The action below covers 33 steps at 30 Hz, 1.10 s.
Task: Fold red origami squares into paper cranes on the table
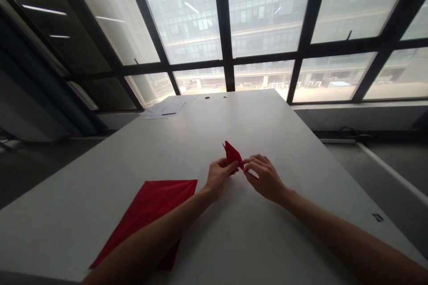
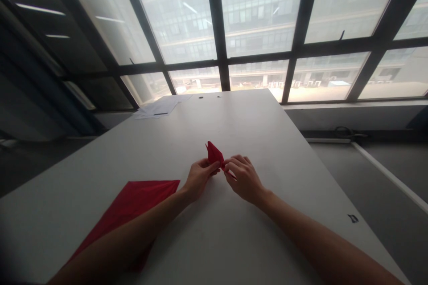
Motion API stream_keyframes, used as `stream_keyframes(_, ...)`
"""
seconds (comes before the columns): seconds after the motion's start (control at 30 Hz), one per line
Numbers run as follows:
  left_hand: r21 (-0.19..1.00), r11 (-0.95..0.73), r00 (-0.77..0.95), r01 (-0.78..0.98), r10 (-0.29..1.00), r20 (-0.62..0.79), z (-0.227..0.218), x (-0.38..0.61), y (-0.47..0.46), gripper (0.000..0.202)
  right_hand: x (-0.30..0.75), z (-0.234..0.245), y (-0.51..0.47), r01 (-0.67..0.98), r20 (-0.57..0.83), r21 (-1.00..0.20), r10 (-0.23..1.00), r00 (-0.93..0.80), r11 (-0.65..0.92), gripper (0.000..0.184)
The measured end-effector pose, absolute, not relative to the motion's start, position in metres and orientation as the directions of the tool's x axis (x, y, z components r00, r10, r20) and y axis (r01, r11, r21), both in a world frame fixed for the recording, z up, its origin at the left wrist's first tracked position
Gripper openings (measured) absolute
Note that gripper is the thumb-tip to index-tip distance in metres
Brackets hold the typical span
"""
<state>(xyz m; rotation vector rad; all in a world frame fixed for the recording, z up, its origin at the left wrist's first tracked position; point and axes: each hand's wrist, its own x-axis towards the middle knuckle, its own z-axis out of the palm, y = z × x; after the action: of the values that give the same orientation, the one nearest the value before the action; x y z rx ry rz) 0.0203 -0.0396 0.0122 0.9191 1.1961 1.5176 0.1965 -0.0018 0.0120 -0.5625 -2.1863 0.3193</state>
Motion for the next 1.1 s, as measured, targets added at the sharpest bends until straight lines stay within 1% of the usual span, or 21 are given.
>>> stream_keyframes(0.1, 0.971, -0.057, -0.219, -0.232, 0.976, 0.005, 0.013, 0.018, -0.039, 0.037, 0.198, 0.008, 0.001, 0.274, 0.666, -0.448, 0.522, -0.533, 0.851, 0.012)
stream_keyframes(0.2, 0.973, -0.040, -0.196, -0.225, 0.981, -0.005, 0.014, 0.017, -0.040, 0.037, 0.199, 0.005, 0.005, 0.299, 0.639, -0.453, 0.540, -0.548, 0.840, 0.012)
stream_keyframes(0.37, 0.982, -0.041, -0.198, -0.182, 0.980, 0.004, 0.014, 0.017, -0.041, 0.037, 0.202, 0.007, 0.009, 0.360, 0.579, -0.366, 0.513, -0.634, 0.858, 0.022)
stream_keyframes(0.43, 0.986, -0.041, -0.208, -0.164, 0.978, 0.006, 0.014, 0.017, -0.041, 0.036, 0.203, 0.008, 0.010, 0.371, 0.566, -0.319, 0.490, -0.663, 0.872, 0.019)
stream_keyframes(0.5, 0.991, -0.029, -0.219, -0.133, 0.976, -0.001, 0.014, 0.017, -0.041, 0.036, 0.205, 0.009, 0.012, 0.389, 0.590, -0.278, 0.476, -0.652, 0.878, 0.016)
stream_keyframes(0.57, 0.995, -0.016, -0.199, -0.097, 0.980, -0.004, 0.015, 0.016, -0.041, 0.036, 0.207, 0.011, 0.014, 0.426, 0.635, -0.248, 0.478, -0.606, 0.870, 0.018)
stream_keyframes(0.7, 1.000, 0.012, -0.050, 0.001, 0.999, -0.012, 0.022, 0.013, -0.044, 0.035, 0.209, 0.012, 0.017, 0.479, 0.703, -0.226, 0.483, -0.522, 0.848, 0.019)
stream_keyframes(0.77, 0.998, 0.015, 0.035, 0.053, 0.999, -0.017, 0.026, 0.013, -0.045, 0.033, 0.209, 0.010, 0.018, 0.453, 0.712, -0.255, 0.483, -0.509, 0.854, 0.015)
stream_keyframes(0.83, 0.996, -0.001, 0.101, 0.088, 0.995, -0.008, 0.029, 0.013, -0.047, 0.031, 0.208, 0.008, 0.018, 0.421, 0.715, -0.314, 0.504, -0.485, 0.851, 0.011)
stream_keyframes(0.87, 0.995, -0.013, 0.122, 0.099, 0.992, 0.001, 0.030, 0.013, -0.048, 0.030, 0.207, 0.007, 0.019, 0.409, 0.715, -0.348, 0.521, -0.466, 0.844, 0.013)
stream_keyframes(1.0, 0.994, -0.020, 0.159, 0.107, 0.987, 0.003, 0.030, 0.012, -0.049, 0.030, 0.203, 0.004, 0.019, 0.339, 0.704, -0.513, 0.612, -0.359, 0.789, 0.043)
stream_keyframes(1.03, 0.994, -0.016, 0.161, 0.104, 0.987, -0.001, 0.030, 0.012, -0.049, 0.030, 0.202, 0.004, 0.019, 0.308, 0.693, -0.565, 0.643, -0.327, 0.765, 0.048)
stream_keyframes(1.1, 0.996, -0.011, 0.162, 0.089, 0.987, -0.004, 0.030, 0.011, -0.049, 0.029, 0.199, 0.002, 0.018, 0.222, 0.636, -0.689, 0.722, -0.271, 0.690, 0.051)
